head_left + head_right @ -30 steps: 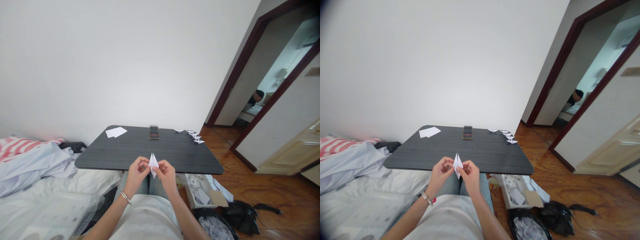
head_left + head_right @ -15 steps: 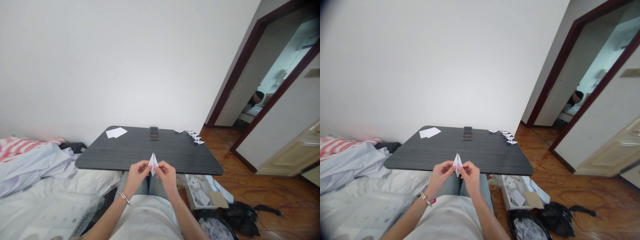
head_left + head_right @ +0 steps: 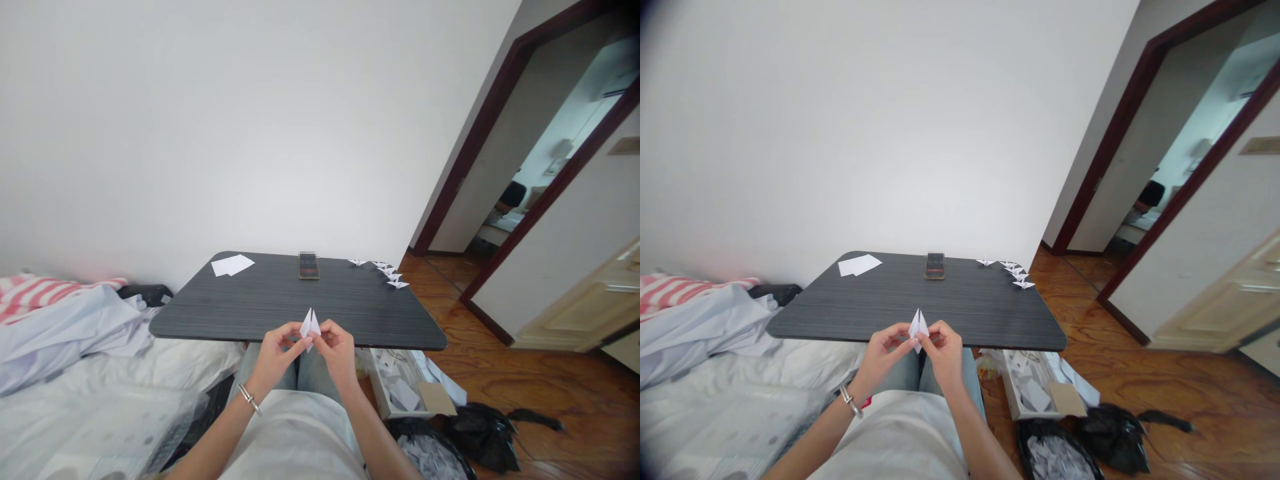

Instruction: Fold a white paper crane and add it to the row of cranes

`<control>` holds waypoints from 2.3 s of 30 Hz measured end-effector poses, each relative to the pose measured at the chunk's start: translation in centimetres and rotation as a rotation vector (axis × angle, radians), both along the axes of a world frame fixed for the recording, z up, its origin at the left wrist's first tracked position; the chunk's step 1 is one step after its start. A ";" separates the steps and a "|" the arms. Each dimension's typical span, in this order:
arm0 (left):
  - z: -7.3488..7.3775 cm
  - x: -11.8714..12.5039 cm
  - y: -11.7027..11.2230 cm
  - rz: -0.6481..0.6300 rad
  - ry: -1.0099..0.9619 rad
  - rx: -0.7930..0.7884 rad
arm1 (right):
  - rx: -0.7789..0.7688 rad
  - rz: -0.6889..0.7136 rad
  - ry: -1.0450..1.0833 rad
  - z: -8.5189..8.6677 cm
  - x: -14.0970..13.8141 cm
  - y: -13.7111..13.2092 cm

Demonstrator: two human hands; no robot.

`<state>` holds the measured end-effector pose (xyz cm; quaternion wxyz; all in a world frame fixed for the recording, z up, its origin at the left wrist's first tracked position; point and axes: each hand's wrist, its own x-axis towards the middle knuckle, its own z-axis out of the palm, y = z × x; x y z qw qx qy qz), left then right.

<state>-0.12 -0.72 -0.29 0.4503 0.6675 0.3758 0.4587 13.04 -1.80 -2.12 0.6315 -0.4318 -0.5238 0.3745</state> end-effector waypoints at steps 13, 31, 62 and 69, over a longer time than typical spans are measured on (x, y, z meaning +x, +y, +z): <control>-0.2 0.2 0.1 0.034 -0.181 -0.083 | 0.011 -0.009 0.009 -0.1 0.0 0.0; -0.5 0.2 0.4 0.087 -0.233 -0.122 | -0.064 0.097 0.095 -0.6 0.1 0.2; -0.8 0.3 0.8 0.055 -0.234 -0.151 | -0.153 0.102 0.229 -0.8 -0.1 0.5; -1.1 0.6 0.7 -0.027 -0.254 -0.207 | -0.156 0.068 0.235 -0.8 -0.2 0.5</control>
